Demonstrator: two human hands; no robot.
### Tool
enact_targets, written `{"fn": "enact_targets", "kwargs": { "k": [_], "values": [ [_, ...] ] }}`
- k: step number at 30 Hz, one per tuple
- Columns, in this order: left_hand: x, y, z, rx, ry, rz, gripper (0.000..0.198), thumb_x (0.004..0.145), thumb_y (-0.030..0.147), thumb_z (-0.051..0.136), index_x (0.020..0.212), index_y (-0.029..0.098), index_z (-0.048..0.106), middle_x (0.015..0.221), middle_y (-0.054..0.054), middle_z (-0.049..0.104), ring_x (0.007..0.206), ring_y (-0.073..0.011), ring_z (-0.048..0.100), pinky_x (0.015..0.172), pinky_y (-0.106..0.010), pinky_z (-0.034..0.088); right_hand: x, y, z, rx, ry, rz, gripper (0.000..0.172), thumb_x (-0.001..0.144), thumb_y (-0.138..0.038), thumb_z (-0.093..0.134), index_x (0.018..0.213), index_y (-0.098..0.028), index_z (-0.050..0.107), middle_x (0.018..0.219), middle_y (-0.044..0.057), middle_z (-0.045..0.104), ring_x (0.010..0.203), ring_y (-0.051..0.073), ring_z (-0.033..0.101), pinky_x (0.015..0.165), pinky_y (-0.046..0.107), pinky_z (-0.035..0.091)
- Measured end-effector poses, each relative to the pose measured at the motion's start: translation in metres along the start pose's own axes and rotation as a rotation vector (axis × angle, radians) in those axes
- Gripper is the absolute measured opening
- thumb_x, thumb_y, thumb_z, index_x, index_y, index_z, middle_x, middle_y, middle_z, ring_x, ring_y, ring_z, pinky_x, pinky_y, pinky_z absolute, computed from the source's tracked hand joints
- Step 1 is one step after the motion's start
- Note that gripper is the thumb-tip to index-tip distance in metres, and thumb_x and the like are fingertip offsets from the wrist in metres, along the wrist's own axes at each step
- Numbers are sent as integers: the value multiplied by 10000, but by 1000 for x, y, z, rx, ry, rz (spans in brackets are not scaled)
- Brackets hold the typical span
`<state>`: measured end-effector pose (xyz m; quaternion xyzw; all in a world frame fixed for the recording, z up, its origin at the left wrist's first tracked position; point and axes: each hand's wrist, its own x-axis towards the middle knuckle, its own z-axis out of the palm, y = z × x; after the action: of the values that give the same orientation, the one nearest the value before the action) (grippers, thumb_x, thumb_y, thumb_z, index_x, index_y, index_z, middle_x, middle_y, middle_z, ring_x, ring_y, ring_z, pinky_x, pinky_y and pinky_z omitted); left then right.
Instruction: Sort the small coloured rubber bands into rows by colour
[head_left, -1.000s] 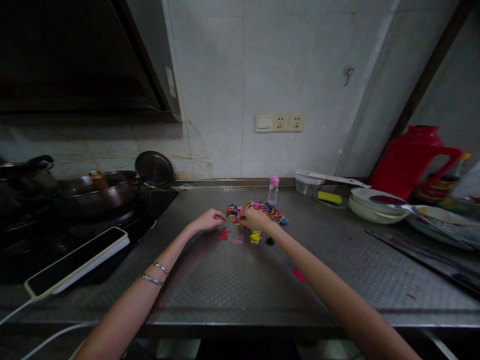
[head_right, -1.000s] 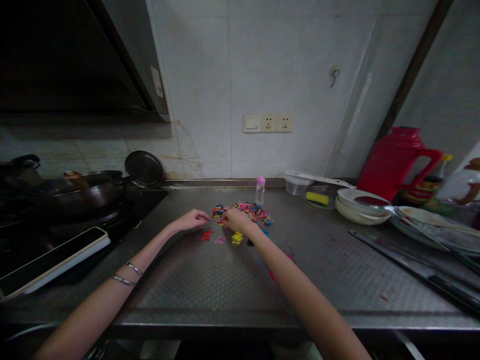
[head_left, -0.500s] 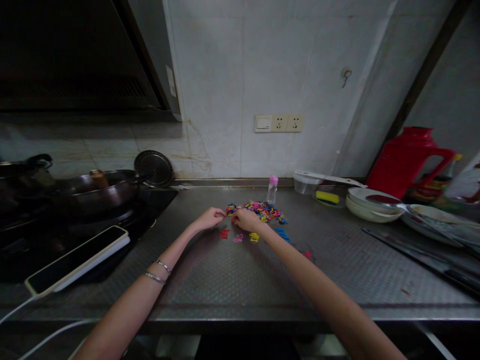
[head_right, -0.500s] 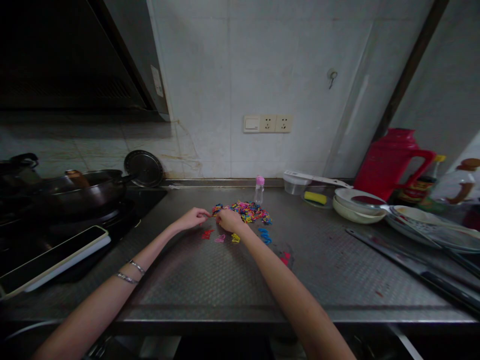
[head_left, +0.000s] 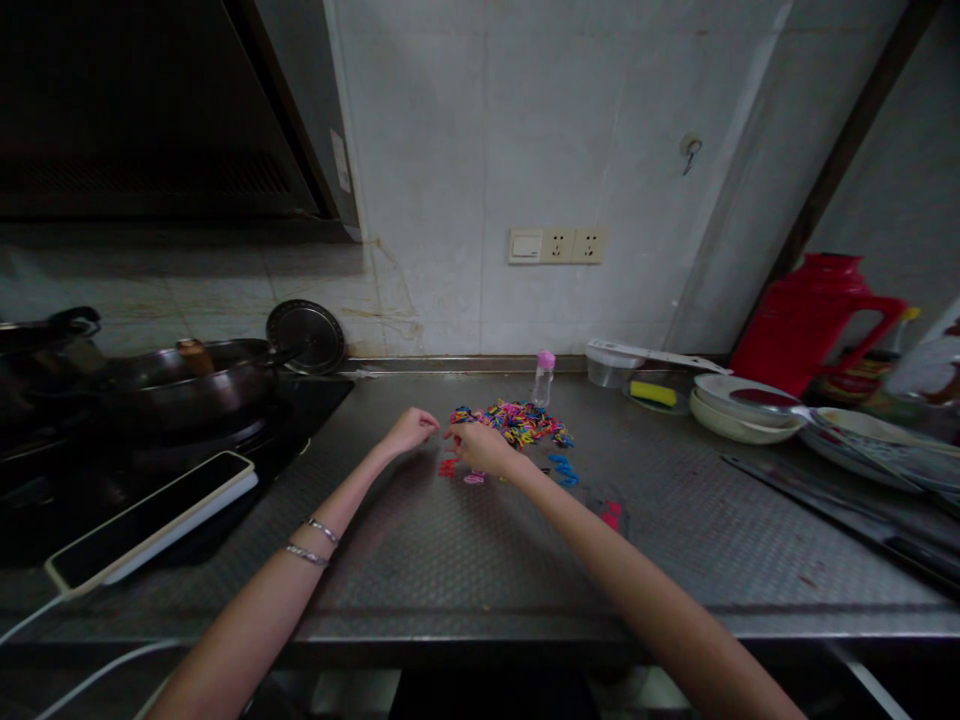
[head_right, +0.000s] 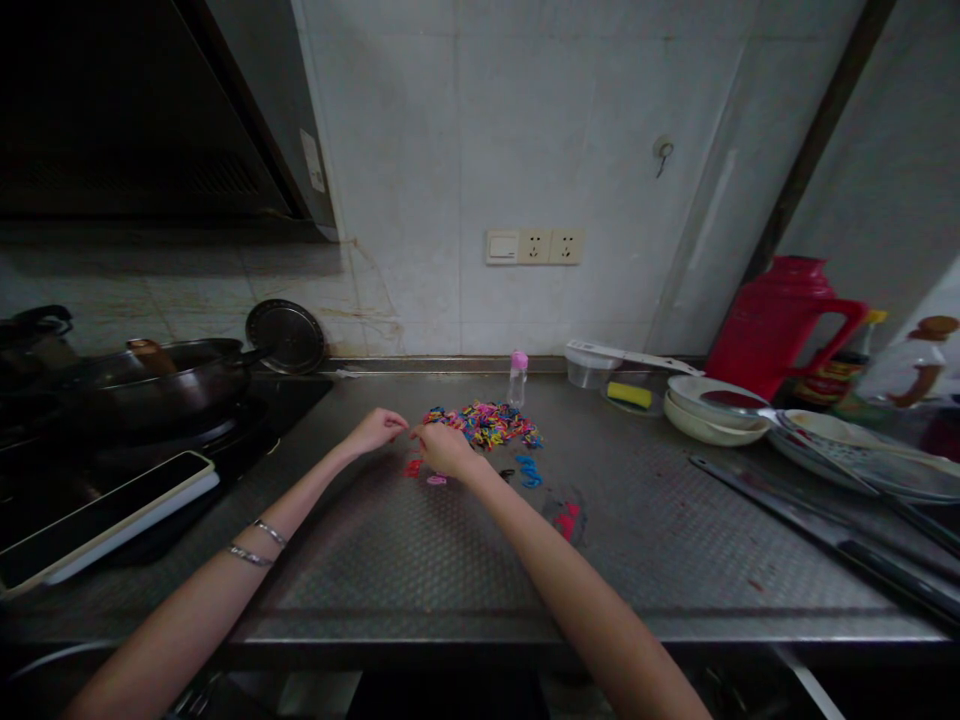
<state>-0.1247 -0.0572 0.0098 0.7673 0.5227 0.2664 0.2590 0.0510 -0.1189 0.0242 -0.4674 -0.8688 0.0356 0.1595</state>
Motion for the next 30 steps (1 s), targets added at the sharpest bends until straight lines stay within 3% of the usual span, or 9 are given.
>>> {"fn": "enact_targets", "kwargs": {
  "k": [7,17,24,30],
  "values": [
    [1,-3,3,11,-7,-10,287,664,209,486,848,71,657,548,-18,574,490,-105,473,479,-200,336,-5,-6,4,48,-28,-37,359,732,-165,484,1069,-214,596,1024,54,634,938,168,575,784,227,411],
    [-6,7,9,59,-19,48,300,679,212,482,883,85,662,645,-42,611,539,-106,482,506,-199,334,-36,58,-29,161,263,37,251,739,-157,490,940,-160,640,952,70,634,909,166,547,809,251,388],
    [-12,26,25,88,-98,144,285,654,257,528,839,102,680,549,4,545,489,-87,411,485,-196,284,-60,93,-26,173,266,255,274,730,-177,477,939,-175,654,904,59,643,764,145,574,696,222,409],
    [-9,33,37,187,-95,175,305,684,301,533,877,117,681,568,-5,582,519,-105,470,525,-203,325,-63,100,-15,180,270,283,259,715,-188,479,909,-194,651,844,41,655,716,140,576,684,218,409]
  ]
}}
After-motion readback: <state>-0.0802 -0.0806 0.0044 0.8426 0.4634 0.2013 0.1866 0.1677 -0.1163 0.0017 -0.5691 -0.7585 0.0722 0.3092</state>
